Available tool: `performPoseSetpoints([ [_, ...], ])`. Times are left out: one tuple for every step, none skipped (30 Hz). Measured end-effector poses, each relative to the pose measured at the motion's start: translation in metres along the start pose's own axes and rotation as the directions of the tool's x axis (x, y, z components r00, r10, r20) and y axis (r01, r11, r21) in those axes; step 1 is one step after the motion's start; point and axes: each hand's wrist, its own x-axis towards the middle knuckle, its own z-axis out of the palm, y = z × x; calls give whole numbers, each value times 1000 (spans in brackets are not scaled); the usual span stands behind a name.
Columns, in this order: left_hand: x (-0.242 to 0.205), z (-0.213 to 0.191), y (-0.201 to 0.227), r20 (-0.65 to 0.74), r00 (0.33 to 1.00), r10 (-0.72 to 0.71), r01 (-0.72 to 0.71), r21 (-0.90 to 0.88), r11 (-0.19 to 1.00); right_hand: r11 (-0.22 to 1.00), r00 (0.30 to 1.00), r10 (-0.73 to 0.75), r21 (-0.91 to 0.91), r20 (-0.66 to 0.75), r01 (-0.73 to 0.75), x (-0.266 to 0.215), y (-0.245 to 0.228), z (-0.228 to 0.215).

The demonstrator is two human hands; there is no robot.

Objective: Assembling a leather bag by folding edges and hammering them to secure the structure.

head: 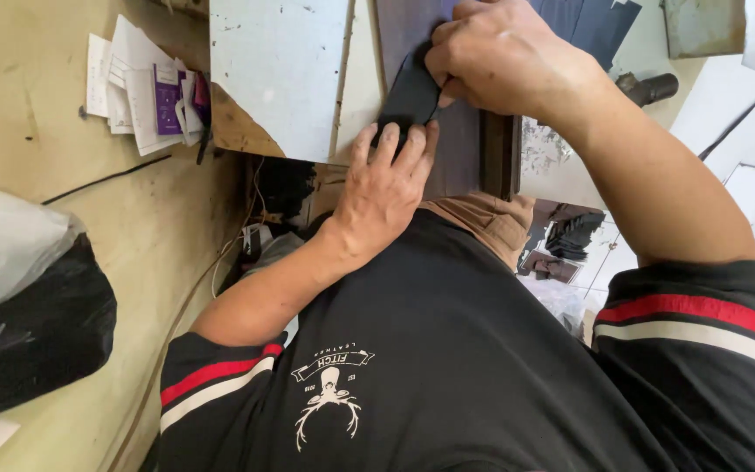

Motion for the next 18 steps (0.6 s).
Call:
performPoseSetpoints([
  [1, 2, 1, 4, 1000, 4, -4, -6, 1000, 1000, 1000, 5, 4, 5, -5, 1, 0, 0],
  [2, 4, 1, 7, 1000, -1, 1, 17, 1000, 1000, 1000, -1, -26, -4, 1, 2, 0, 0],
  [3, 5, 2, 11, 1000, -6, 5, 40, 999, 998, 1000, -8, -56, -13, 7, 4, 0, -1],
  [5, 5, 2, 13, 1000, -2, 2, 38, 999, 999, 1000, -4, -53, -11, 3, 5, 2, -3],
  [6, 6, 1, 20, 1000, -8, 7, 33, 999, 1000, 1000, 17, -2, 24, -17, 6, 5, -5],
  [8, 7, 1, 26, 1000, -17, 16, 27, 999, 998, 998, 33, 49, 61, -36, 7, 7, -6],
  [9, 6, 1, 29, 999, -15, 15, 24, 1000, 998, 997, 35, 51, 64, -38, 8, 8, -7],
  [10, 6, 1, 40, 999, -15, 13, 37, 999, 996, 998, 40, 76, 57, -44, 9, 8, -8],
  [11, 5, 1, 51, 999, -14, 12, 51, 999, 994, 998, 45, 102, 49, -50, 9, 8, -10],
  [12, 5, 1, 53, 999, -12, 10, 49, 999, 993, 998, 47, 103, 50, -52, 9, 11, -8],
  [13, 5, 1, 35, 999, -15, 12, 60, 998, 993, 999, 25, 116, 44, -30, 8, 13, -7],
  [14, 5, 1, 16, 1000, -18, 17, 71, 997, 992, 999, 2, 127, 37, -6, 8, 15, -6],
  [16, 5, 0, 15, 1000, -17, 16, 71, 997, 992, 999, 2, 126, 37, -7, 8, 16, -5],
  [17, 5, -1, 22, 999, -31, 31, 33, 999, 995, 1000, 21, 100, 20, -23, 7, 15, -4],
  [18, 5, -1, 30, 999, -45, 45, -5, 999, 996, 999, 39, 75, 2, -40, 6, 15, -2],
  [20, 7, 0, 30, 999, -43, 43, -5, 999, 996, 999, 42, 74, 2, -42, 6, 15, -2],
  [22, 8, 0, 44, 998, -55, 55, -3, 998, 993, 999, 47, 105, 1, -47, 6, 15, -3],
  [25, 10, 0, 55, 996, -66, 66, 1, 998, 990, 998, 55, 133, 0, -54, 5, 16, -4],
])
